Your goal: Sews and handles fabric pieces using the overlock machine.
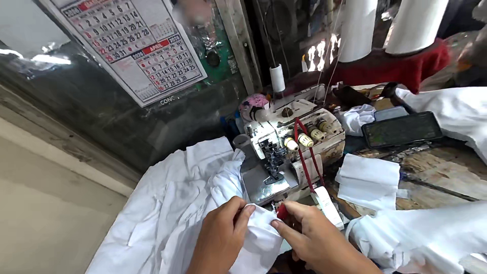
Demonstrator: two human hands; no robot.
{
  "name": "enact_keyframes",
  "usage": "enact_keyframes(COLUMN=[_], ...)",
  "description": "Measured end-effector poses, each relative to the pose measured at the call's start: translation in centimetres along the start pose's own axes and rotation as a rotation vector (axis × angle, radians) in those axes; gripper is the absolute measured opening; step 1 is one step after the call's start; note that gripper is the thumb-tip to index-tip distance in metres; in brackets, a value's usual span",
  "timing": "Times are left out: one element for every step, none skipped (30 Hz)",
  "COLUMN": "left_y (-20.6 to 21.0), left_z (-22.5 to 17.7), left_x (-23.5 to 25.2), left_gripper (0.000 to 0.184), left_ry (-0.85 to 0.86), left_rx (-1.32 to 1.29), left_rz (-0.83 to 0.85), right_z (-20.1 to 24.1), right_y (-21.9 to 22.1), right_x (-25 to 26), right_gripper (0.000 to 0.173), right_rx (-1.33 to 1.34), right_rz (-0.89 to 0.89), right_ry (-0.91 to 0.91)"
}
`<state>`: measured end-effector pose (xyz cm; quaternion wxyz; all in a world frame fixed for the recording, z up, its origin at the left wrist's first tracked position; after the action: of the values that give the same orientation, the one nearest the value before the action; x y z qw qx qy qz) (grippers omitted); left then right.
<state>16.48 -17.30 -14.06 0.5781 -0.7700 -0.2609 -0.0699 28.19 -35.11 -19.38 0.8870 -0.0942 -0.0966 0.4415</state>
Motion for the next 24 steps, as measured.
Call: enact_keyframes(left_y=[-0.5, -0.7, -0.4, 0.4, 1.5, 2.5, 3.0, 3.0, 3.1, 3.3, 3.9, 4.4, 4.9, 5.1, 5.0, 4.6, 4.1, 3.5, 3.2, 3.0, 3.0, 2.9, 2.7, 2.2], left_z=[-0.7, -1.5, -2.3, -2.7, -2.5, -1.8, -1.1, -0.6, -0.3, -0.3, -0.5, -0.7, -0.8, -0.6, -0.2, 0.2, 0.5, 0.5, 0.4, 0.2, 0.0, 0.0, 0.1, 0.3], left_x=[1.1, 2.3, 3.6, 4.9, 6.2, 7.2, 7.9, 8.6, 9.2, 9.7, 10.1, 10.5, 10.8, 11.0, 10.8, 10.4, 9.7, 9.1, 8.5, 8.1, 7.9, 7.8, 7.9, 8.1], left_gripper=[0.031, 0.030, 0.029, 0.028, 0.027, 0.028, 0.032, 0.034, 0.033, 0.031, 0.027, 0.025, 0.025, 0.024, 0.024, 0.023, 0.025, 0.026, 0.024, 0.021, 0.021, 0.023, 0.026, 0.026], left_ry=[0.024, 0.045, 0.060, 0.065, 0.050, 0.004, -0.049, -0.082, -0.093, -0.098, -0.110, -0.110, -0.099, -0.084, -0.068, -0.045, -0.006, 0.056, 0.132, 0.207, 0.268, 0.312, 0.340, 0.349], left_rx=[-0.049, -0.072, -0.057, -0.020, 0.026, 0.062, 0.064, 0.061, 0.077, 0.101, 0.135, 0.173, 0.208, 0.216, 0.199, 0.175, 0.146, 0.124, 0.107, 0.087, 0.069, 0.050, 0.026, 0.003], left_rz=[-0.008, -0.032, -0.059, -0.061, -0.023, 0.055, 0.148, 0.221, 0.250, 0.225, 0.152, 0.062, -0.002, -0.026, -0.016, 0.010, 0.036, 0.044, 0.036, 0.041, 0.069, 0.119, 0.184, 0.256], right_z=[0.4, 0.7, 0.8, 0.4, -0.2, -1.0, -1.6, -1.9, -2.1, -2.1, -2.1, -1.9, -1.7, -1.5, -1.3, -1.2, -1.2, -1.3, -1.5, -1.6, -1.7, -1.9, -2.1, -2.3], right_y=[-0.8, -1.7, -2.5, -3.0, -3.3, -3.3, -3.4, -3.4, -3.4, -3.3, -3.1, -2.8, -2.5, -2.4, -2.5, -2.5, -2.6, -2.6, -2.5, -2.5, -2.4, -2.4, -2.5, -2.6], right_x=[0.1, 0.4, 0.9, 1.5, 2.0, 2.3, 2.3, 2.3, 2.4, 2.6, 3.0, 3.4, 3.8, 4.0, 3.9, 3.6, 3.5, 3.5, 3.6, 3.8, 4.0, 4.1, 4.2, 4.2], right_gripper=[0.025, 0.024, 0.024, 0.024, 0.024, 0.025, 0.028, 0.030, 0.030, 0.029, 0.028, 0.027, 0.027, 0.026, 0.027, 0.028, 0.029, 0.030, 0.030, 0.030, 0.029, 0.029, 0.029, 0.030], right_rx=[0.064, 0.137, 0.202, 0.244, 0.282, 0.317, 0.345, 0.372, 0.411, 0.453, 0.489, 0.519, 0.529, 0.517, 0.496, 0.479, 0.480, 0.501, 0.527, 0.548, 0.556, 0.541, 0.493, 0.420], right_rz=[-0.032, -0.067, -0.102, -0.131, -0.146, -0.147, -0.150, -0.171, -0.218, -0.281, -0.336, -0.374, -0.387, -0.374, -0.341, -0.305, -0.277, -0.256, -0.242, -0.230, -0.221, -0.212, -0.215, -0.230], right_ry=[0.003, 0.030, 0.075, 0.125, 0.170, 0.201, 0.220, 0.227, 0.224, 0.215, 0.206, 0.199, 0.195, 0.190, 0.193, 0.197, 0.199, 0.203, 0.213, 0.224, 0.226, 0.217, 0.192, 0.153])
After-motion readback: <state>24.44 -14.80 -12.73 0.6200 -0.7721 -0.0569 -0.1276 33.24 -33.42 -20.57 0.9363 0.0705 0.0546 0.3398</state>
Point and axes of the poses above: each hand's wrist, its own x-axis towards the middle knuckle, its own y-axis out of the palm, z = x × y, the point moved 3 cm from there along x, towards the middle knuckle, and after that the axes turned 3 degrees about y, right-handed, at the moved point
